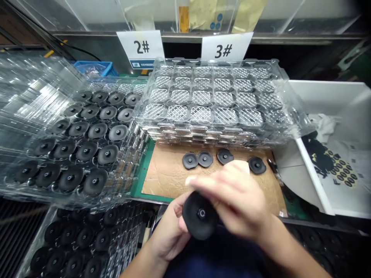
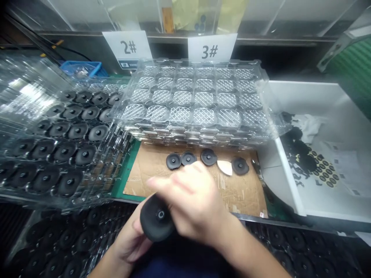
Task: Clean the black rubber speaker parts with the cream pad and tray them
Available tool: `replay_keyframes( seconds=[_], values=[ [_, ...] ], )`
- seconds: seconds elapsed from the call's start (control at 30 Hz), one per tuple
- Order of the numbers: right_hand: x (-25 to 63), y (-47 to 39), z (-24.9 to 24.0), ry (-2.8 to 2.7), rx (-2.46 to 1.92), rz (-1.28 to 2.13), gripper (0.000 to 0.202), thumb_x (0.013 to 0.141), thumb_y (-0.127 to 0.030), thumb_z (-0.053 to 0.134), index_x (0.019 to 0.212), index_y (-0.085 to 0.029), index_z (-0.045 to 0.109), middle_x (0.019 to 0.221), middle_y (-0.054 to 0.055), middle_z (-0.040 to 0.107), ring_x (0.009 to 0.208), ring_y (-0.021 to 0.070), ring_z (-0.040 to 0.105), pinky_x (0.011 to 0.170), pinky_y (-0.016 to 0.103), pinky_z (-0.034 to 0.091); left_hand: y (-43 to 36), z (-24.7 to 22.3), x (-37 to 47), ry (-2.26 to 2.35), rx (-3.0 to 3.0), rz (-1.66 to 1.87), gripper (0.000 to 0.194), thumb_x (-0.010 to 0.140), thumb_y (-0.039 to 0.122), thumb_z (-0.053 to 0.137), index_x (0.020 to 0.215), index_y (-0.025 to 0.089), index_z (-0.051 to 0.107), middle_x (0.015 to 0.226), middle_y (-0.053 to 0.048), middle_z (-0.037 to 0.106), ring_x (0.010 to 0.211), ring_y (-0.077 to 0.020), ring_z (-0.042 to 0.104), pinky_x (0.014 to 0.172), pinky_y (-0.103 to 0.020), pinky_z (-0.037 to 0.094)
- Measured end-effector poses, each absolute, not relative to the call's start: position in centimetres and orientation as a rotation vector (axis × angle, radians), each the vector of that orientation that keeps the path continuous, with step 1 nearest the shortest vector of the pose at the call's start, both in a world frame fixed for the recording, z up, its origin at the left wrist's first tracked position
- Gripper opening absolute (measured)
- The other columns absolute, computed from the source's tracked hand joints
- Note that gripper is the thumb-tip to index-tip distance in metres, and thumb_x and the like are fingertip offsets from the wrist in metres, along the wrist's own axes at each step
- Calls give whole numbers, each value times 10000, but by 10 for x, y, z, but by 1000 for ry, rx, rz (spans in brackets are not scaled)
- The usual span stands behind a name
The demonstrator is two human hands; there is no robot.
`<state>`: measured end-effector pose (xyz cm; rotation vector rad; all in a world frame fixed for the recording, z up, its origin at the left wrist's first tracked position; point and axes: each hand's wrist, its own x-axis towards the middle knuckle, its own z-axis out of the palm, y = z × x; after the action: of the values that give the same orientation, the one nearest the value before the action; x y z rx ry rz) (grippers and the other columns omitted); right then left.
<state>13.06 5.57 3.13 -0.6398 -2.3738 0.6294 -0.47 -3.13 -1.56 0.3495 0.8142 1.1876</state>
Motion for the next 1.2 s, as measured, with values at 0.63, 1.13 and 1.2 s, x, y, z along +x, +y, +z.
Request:
replay_keyframes(
  seconds=[0.63, 1.13, 1.2],
  values=[
    [192, 34, -66, -1792, -1366, 1073, 257, 869, -205, 410, 1047, -244, 591, 977, 44, 595, 813, 155, 586, 709, 266, 485, -17, -21, 20, 783, 580, 1205, 687, 693, 487, 613, 1302, 455, 296, 1234, -15, 530, 1018, -241, 596, 879, -370, 453],
    [242, 34, -43, -1928, -1002, 1018, 440, 843, -88, 472, 1241, -276, 464, 1058, 64, 550, 942, 174, 523, 809, 313, 449, 11, -24, 57, 1304, 1648, 1032, 1003, 720, 103, 630, 1356, 376, -96, 1233, -68, 490, 1158, -214, 467, 1003, -401, 309],
    [248, 39, -37, -1817, -1012, 1120, 348, 852, -91, 462, 1130, -278, 557, 986, 46, 563, 913, 159, 529, 768, 275, 455, 14, -24, 60, 1304, 1632, 1014, 993, 715, 113, 638, 1358, 372, -74, 1223, -60, 497, 1149, -212, 470, 1004, -382, 300]
  ],
)
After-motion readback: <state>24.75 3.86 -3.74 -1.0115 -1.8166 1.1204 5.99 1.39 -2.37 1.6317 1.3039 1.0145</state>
